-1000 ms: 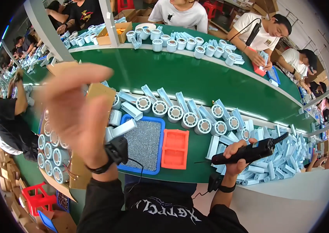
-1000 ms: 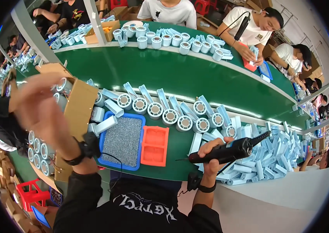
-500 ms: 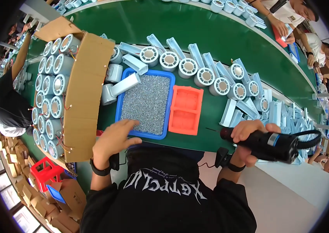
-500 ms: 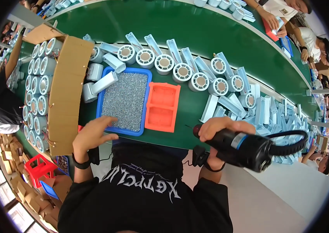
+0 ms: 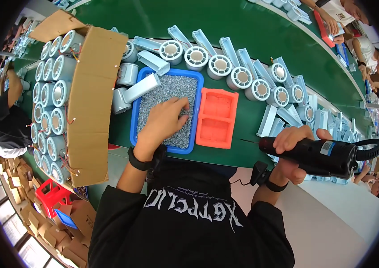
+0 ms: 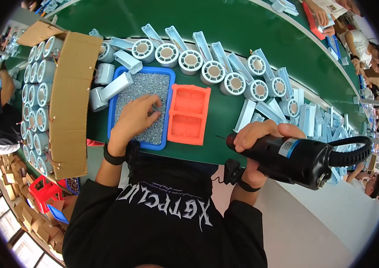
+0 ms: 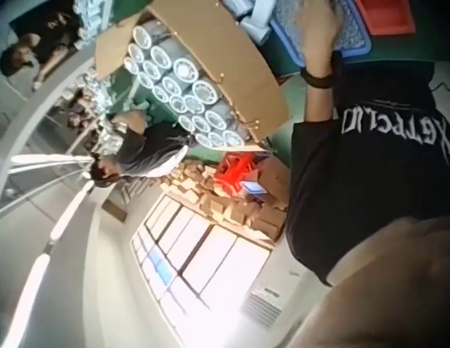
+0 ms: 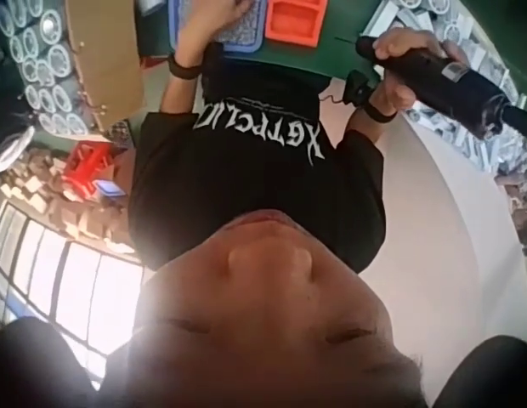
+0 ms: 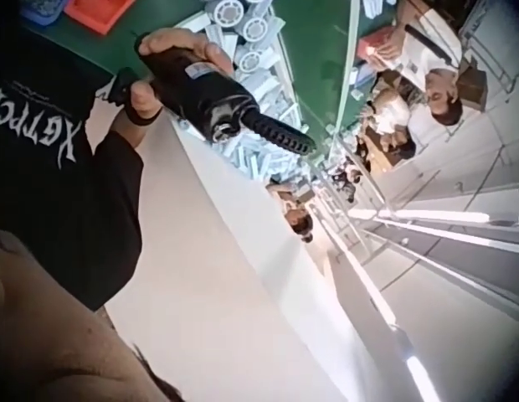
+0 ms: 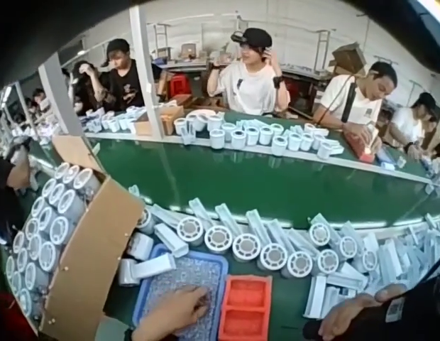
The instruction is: The person moves a red stool and sits down, then places blue plastic parts into a red mold. They pick up screws from a blue tray and use a power drill to drive them into the parts before placing the finished pieces on the table.
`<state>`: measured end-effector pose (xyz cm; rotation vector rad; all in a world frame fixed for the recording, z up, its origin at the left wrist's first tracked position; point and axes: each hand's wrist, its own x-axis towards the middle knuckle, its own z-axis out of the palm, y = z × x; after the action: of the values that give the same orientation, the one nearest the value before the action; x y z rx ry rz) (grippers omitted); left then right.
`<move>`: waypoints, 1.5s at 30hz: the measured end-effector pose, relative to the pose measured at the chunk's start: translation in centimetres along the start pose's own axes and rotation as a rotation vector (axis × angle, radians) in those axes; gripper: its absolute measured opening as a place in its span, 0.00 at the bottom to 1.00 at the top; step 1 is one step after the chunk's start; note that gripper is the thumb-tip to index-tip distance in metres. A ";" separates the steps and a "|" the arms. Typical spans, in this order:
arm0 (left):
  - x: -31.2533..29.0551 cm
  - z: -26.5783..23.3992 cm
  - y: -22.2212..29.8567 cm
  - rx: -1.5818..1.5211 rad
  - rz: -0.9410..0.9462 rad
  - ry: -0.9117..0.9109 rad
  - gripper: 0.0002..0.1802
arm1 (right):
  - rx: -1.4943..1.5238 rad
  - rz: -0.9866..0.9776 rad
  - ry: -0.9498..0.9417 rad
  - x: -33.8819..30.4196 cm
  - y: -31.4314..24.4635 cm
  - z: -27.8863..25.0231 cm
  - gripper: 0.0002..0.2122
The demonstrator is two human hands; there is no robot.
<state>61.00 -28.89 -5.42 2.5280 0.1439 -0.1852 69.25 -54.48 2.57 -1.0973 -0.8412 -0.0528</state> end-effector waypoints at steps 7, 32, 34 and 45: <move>-0.5 -1.1 -0.2 -0.022 -0.038 -0.063 0.11 | -0.018 -0.010 0.005 0.3 0.2 0.0 0.39; -1.8 -3.3 -4.1 0.132 -0.123 0.572 0.21 | -0.837 0.626 0.328 -0.7 -2.6 -0.9 0.32; -1.8 -3.6 -4.3 0.105 -0.109 0.549 0.21 | -0.770 0.771 0.306 -3.4 -0.1 -1.4 0.30; -4.5 -2.2 -4.0 0.152 -0.079 0.654 0.17 | -1.054 1.024 -0.057 -6.7 2.9 0.6 0.31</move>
<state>56.24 -24.70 -5.13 2.6417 0.4998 0.6300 65.48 -54.94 -3.71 -2.4265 -0.1554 0.4404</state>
